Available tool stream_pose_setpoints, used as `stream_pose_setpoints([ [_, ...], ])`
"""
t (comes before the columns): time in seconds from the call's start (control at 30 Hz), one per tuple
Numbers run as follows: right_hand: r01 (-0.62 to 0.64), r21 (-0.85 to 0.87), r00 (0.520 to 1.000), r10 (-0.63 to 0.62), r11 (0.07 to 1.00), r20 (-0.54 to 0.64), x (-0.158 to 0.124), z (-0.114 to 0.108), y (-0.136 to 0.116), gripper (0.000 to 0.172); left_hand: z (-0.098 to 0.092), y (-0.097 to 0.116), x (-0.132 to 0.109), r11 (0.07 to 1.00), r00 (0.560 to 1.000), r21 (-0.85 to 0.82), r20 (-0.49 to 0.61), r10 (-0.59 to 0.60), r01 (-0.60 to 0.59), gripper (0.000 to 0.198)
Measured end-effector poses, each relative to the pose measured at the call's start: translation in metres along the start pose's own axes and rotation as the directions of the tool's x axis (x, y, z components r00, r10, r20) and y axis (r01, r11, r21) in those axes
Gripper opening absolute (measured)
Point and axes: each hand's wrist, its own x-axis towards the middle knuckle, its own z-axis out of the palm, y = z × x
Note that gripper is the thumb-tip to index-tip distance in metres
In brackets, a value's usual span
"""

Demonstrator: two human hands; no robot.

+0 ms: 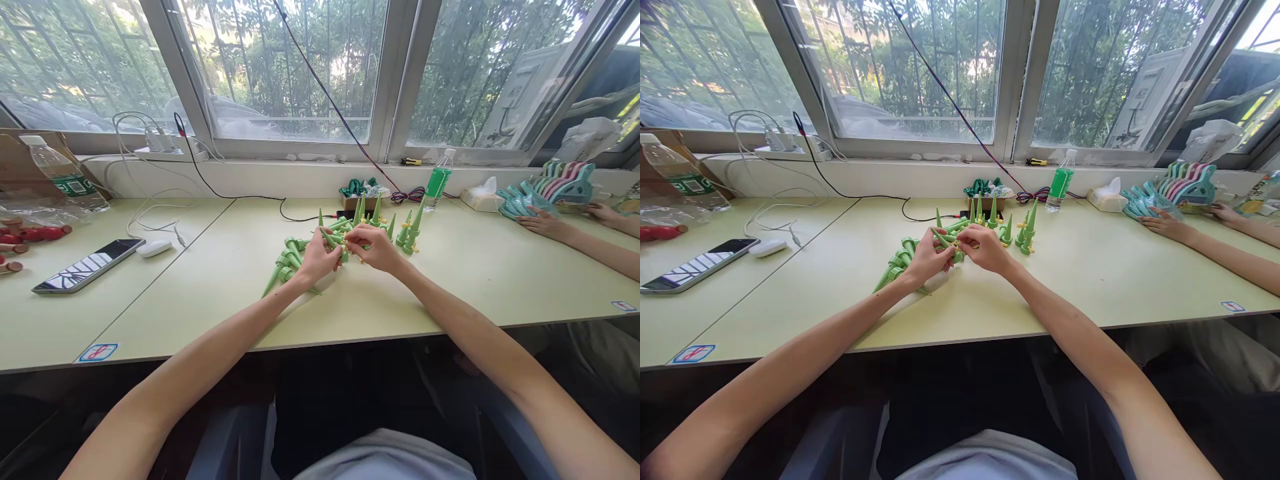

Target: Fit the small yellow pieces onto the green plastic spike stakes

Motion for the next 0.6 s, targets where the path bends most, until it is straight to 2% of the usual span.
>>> stream_pose_setpoints([
  [0.3,0.006,0.008,1.000,-0.006,1.000,-0.009,-0.0002,0.0006,-0.0031,0.017,0.0016,-0.0011,0.0007,0.992,0.997,-0.096,0.016,-0.080,0.081,0.033],
  [0.6,-0.016,0.030,1.000,0.016,0.999,0.006,-0.0006,0.0003,-0.0025,0.023,0.0026,-0.0038,0.0030,0.981,0.993,-0.157,0.004,-0.118,0.117,0.032],
])
